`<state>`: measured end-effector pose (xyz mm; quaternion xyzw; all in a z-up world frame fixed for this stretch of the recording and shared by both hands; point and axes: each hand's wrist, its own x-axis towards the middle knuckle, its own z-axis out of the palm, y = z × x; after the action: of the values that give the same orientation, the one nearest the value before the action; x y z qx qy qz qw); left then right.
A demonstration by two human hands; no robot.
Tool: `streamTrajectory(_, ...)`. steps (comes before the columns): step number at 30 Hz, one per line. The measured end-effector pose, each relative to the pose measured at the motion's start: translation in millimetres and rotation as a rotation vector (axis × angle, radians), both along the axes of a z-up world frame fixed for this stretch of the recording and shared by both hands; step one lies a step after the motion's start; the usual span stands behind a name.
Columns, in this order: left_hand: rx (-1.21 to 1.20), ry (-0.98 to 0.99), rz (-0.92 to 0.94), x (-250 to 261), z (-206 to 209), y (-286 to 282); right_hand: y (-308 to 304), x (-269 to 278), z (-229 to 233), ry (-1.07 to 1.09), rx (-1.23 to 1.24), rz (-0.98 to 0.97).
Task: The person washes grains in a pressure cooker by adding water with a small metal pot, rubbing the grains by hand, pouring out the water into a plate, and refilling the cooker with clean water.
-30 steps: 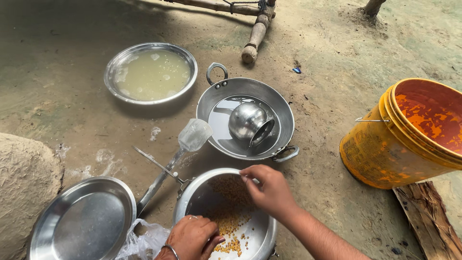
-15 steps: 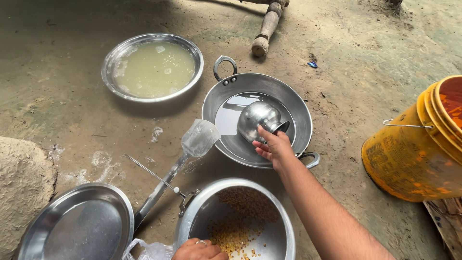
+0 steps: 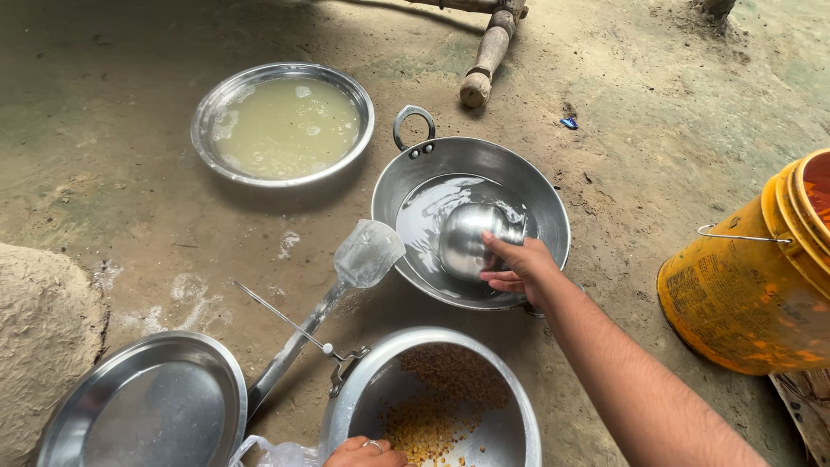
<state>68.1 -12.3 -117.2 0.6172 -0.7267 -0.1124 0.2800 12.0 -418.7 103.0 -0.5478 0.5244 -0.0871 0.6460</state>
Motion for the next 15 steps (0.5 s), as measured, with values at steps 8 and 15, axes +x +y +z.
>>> streamTrajectory(8, -0.070, -0.248, -0.068, -3, 107, -24, 35, -11, 69, 0.691, -0.756, 0.576)
streamTrajectory(15, 0.119, -0.107, 0.022, -16, 170, -21, 91, -62, 167, 0.545, -1.014, 0.845)
